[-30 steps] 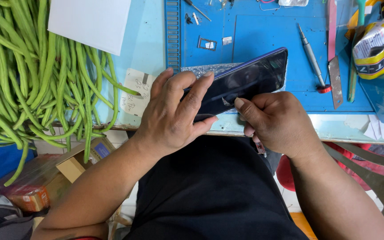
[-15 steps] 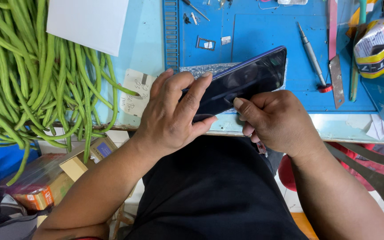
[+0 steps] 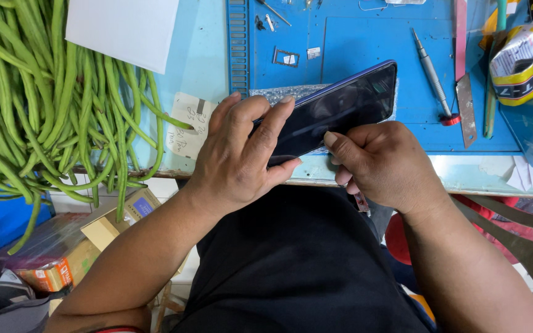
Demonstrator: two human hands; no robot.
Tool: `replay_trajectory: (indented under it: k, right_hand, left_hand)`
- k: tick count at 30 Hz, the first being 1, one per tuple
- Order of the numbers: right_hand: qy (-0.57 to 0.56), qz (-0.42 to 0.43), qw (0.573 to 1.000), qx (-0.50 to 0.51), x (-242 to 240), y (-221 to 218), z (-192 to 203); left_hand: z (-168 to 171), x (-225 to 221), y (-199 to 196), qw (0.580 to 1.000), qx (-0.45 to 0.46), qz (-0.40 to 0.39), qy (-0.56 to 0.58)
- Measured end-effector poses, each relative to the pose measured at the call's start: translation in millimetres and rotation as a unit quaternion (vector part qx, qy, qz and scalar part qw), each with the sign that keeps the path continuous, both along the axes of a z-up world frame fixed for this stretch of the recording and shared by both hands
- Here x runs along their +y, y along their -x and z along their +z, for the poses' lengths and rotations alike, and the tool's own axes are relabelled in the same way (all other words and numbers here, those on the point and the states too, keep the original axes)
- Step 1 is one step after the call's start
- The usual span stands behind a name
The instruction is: The person wipes the surface of a smartphone and applies a screen protector to the device on a repair bench.
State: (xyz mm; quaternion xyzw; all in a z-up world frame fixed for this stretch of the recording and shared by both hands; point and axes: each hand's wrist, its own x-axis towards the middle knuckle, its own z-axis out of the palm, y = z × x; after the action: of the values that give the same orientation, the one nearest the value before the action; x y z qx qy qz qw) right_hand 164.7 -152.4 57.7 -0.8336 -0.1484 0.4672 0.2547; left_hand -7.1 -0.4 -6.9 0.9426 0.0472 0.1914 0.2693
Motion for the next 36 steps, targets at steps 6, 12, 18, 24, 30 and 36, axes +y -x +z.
replay_trajectory:
  k: [6, 12, 18, 24, 30, 36]
  right_hand:
    - [-0.022, 0.007, 1.000, -0.006, -2, -1, -4]
    - [-0.027, 0.015, 0.999, -0.009, -1, -1, -4]
    - [-0.028, -0.002, 0.999, 0.017, -11, -2, -9]
    - [-0.187, 0.129, 0.961, -0.159, -48, 9, -9]
    - [-0.223, 0.260, 0.784, -0.517, -40, 2, -4]
    - [-0.215, 0.221, 0.845, -0.436, -16, -38, 0]
  left_hand:
    - [2, 0, 0, 1.000, 0.002, 0.002, 0.002]
    - [0, 0, -1, 1.000, -0.005, -0.001, 0.006]
    - [4, 3, -2, 1.000, 0.004, 0.007, 0.021]
    - [16, -2, -6, 0.997, 0.050, 0.055, -0.002]
    - [26, -3, -10, 0.995, 0.084, 0.023, -0.048]
    - [30, 2, -31, 0.989, 0.119, 0.076, 0.033]
